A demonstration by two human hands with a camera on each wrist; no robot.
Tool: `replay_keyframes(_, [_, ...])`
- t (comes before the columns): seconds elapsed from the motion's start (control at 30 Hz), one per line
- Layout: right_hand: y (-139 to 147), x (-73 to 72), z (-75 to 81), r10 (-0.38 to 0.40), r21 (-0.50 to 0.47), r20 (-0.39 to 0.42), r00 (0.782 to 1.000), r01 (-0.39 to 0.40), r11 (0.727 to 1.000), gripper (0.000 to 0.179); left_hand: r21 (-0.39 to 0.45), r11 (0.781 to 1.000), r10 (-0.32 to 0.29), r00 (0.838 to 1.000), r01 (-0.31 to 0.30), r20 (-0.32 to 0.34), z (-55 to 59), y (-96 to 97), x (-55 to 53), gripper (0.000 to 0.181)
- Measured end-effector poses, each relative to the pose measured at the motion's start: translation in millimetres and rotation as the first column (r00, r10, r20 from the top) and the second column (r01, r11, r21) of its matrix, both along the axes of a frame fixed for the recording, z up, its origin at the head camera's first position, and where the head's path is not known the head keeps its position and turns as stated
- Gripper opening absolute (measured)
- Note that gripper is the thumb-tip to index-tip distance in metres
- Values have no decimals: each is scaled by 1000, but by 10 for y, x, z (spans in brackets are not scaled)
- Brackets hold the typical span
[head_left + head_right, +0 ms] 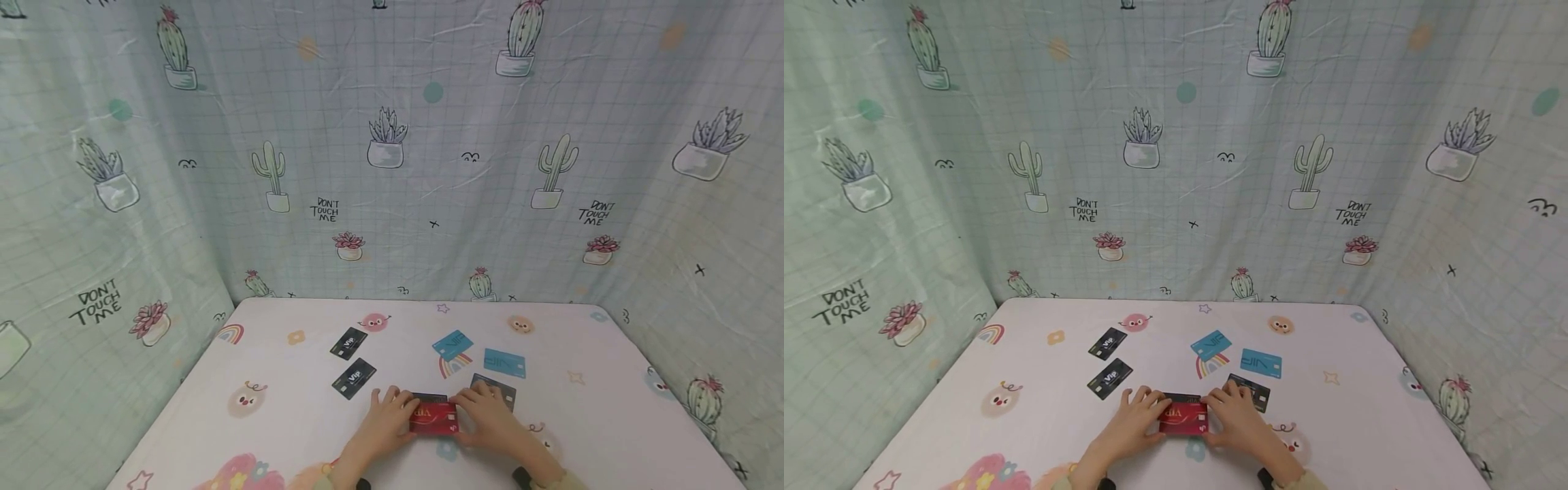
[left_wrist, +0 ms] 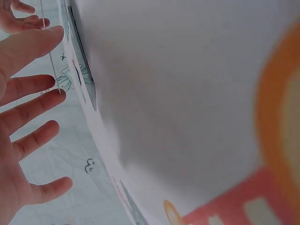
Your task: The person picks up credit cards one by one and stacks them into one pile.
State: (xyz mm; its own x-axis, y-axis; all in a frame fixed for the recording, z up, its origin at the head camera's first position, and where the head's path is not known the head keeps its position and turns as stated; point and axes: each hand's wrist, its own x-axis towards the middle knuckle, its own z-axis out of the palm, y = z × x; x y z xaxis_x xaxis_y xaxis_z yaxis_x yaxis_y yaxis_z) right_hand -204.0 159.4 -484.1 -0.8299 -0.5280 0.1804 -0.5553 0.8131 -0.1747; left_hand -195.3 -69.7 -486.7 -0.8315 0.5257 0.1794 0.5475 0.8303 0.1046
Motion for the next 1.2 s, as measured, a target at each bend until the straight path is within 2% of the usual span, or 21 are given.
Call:
replay_keyframes(0.27, [-57, -55, -10, 4, -7, 14, 1000, -4, 1000, 54, -19, 1000, 9, 1000, -9, -25, -20, -29, -63, 53])
replay_keyframes(0.5, [-94, -92, -14, 8, -20, -8, 1000, -9, 1000, 52, -25, 1000, 9, 1000, -9, -15, -21, -59, -136, 54])
replay_keyframes(0.77, [-126, -150, -18, -11, -12, 46, 999, 11, 1000, 53, -5, 1000, 5, 1000, -5, 25, -29, -76, -206, 54])
replay_keyframes(0.93, [-143, -189, -26, -17, -5, 42, 999, 17, 1000, 51, -6, 1000, 7, 999, -7, 31, -23, -72, -238, 53])
replay_keyframes(1.2, [-161, -234, -42, -13, 14, 49, 999, 13, 1000, 52, -48, 999, 17, 1000, -16, 26, -30, -64, -282, 53])
